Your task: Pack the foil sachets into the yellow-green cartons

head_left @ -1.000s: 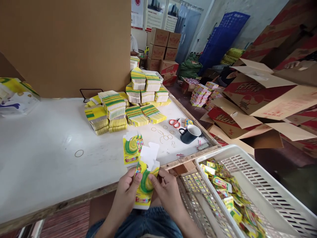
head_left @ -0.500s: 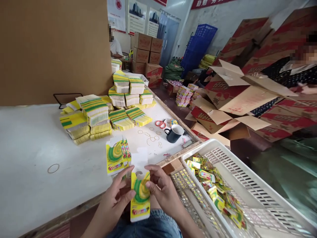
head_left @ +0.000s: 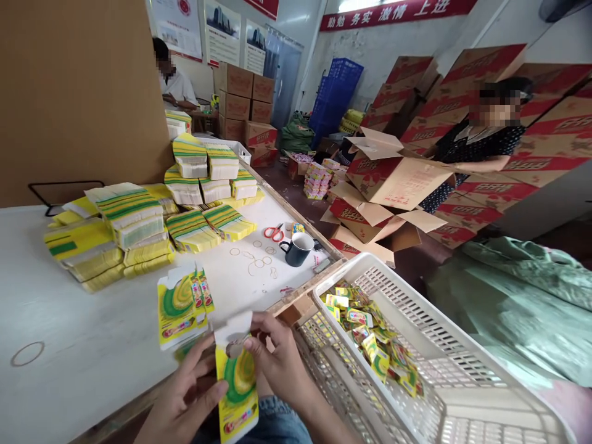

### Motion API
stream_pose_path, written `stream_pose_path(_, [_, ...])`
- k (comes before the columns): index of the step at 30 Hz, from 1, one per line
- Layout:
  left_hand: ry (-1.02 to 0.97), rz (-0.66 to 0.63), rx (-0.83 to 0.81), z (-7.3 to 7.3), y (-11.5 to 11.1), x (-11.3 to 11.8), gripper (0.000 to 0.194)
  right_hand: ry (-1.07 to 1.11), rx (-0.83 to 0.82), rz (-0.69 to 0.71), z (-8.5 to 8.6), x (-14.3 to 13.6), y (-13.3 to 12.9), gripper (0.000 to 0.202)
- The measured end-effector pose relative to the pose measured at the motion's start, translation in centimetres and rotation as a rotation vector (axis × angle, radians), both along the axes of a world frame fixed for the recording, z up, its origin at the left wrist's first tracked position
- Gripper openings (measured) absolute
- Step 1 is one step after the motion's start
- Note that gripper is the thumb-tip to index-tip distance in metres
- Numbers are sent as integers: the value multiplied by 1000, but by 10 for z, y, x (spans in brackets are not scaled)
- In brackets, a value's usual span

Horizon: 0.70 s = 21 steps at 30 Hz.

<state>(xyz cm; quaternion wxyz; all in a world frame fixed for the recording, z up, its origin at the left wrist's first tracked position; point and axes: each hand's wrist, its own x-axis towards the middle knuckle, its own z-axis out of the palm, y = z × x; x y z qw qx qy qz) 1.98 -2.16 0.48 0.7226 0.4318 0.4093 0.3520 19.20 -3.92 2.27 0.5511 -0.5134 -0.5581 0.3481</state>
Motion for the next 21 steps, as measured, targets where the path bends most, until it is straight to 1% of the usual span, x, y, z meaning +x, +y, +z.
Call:
stream_pose_path(1, [27, -6, 40, -2, 1, -1, 60, -47, 11, -3, 0, 3, 0, 28])
stream_pose_path(2, [52, -11, 82, -4, 2, -2, 52, -78, 14, 1, 0, 6, -1, 30])
stream_pose_path(4, [110, -12, 163, -9, 5, -4, 41, -67, -24, 45, 2, 11, -4, 35])
stream_pose_path(6, [181, -33, 248, -12, 8, -5, 37, 61, -121, 145, 3, 14, -7, 38])
stream_pose_path(8, [255, -84, 330, -14, 10, -5, 37, 216, -228, 258, 4, 14, -8, 40])
stream_pose_path(9, [285, -115, 366, -14, 10, -4, 38, 258, -266, 287, 4, 14, -8, 41])
stream_pose_path(11, [313, -157, 414, -13, 11, -3, 41, 233, -303, 273, 1, 13, -6, 42])
stream_pose_path(15, [279, -214, 438, -8, 9, -1, 45, 43, -366, 126, -12, 13, 1, 39])
stream_pose_path(18, [235, -214, 395, -4, 10, 2, 46, -44, -428, 84, -17, 12, 3, 42])
stream_pose_path(21, [173, -176, 316, 0, 12, 4, 44, -85, -415, 96, -15, 10, 2, 45])
